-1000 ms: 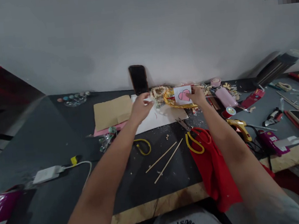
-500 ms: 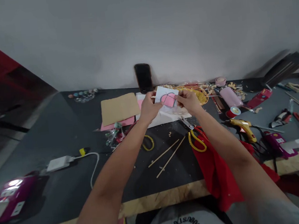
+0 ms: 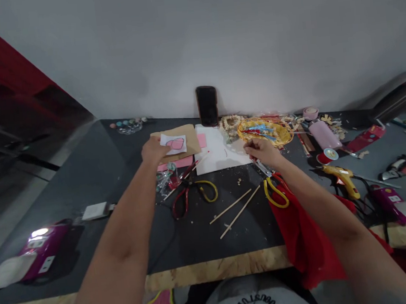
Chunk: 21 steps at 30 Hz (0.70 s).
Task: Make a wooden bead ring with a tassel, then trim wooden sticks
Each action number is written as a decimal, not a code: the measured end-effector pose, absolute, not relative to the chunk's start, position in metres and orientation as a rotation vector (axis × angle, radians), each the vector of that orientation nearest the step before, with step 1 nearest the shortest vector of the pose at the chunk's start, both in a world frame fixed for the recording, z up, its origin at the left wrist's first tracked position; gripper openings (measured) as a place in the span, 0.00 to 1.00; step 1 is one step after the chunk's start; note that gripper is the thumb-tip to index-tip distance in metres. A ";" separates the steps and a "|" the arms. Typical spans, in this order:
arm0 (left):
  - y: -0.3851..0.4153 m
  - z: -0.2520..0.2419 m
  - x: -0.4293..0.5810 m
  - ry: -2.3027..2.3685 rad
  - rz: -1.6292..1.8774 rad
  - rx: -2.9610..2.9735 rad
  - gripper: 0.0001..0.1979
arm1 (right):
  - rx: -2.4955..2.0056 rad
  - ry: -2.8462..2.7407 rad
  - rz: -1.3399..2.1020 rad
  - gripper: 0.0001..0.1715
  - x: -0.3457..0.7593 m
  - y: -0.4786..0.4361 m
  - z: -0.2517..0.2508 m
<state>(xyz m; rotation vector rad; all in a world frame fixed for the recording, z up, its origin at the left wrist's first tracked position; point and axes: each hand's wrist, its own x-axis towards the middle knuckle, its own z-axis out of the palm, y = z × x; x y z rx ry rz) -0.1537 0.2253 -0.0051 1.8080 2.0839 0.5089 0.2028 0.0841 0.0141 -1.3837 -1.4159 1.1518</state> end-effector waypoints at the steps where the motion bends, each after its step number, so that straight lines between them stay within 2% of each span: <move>1: 0.223 -0.002 -0.151 2.123 0.447 1.820 0.23 | -1.398 -1.446 1.144 0.13 0.203 0.081 0.016; 4: 0.211 0.014 -0.139 2.261 0.418 1.842 0.34 | -1.431 -1.517 1.108 0.11 0.212 0.071 0.022; 6: 0.199 0.029 -0.125 2.240 0.482 1.914 0.34 | -1.463 -1.560 1.080 0.11 0.222 0.062 0.026; 10: 0.158 0.052 -0.076 1.997 0.400 2.193 0.27 | -1.580 -1.771 0.909 0.12 0.238 0.035 0.026; 14: 0.094 0.042 -0.019 1.305 0.043 2.423 0.15 | -1.824 -2.068 0.639 0.09 0.241 0.004 0.020; 16: 0.065 0.029 0.000 1.117 -0.149 2.458 0.10 | -1.947 -2.139 0.548 0.10 0.240 -0.010 0.017; 21: 0.036 0.007 0.011 1.278 -0.190 2.470 0.08 | -2.151 -2.182 0.345 0.11 0.237 -0.029 0.010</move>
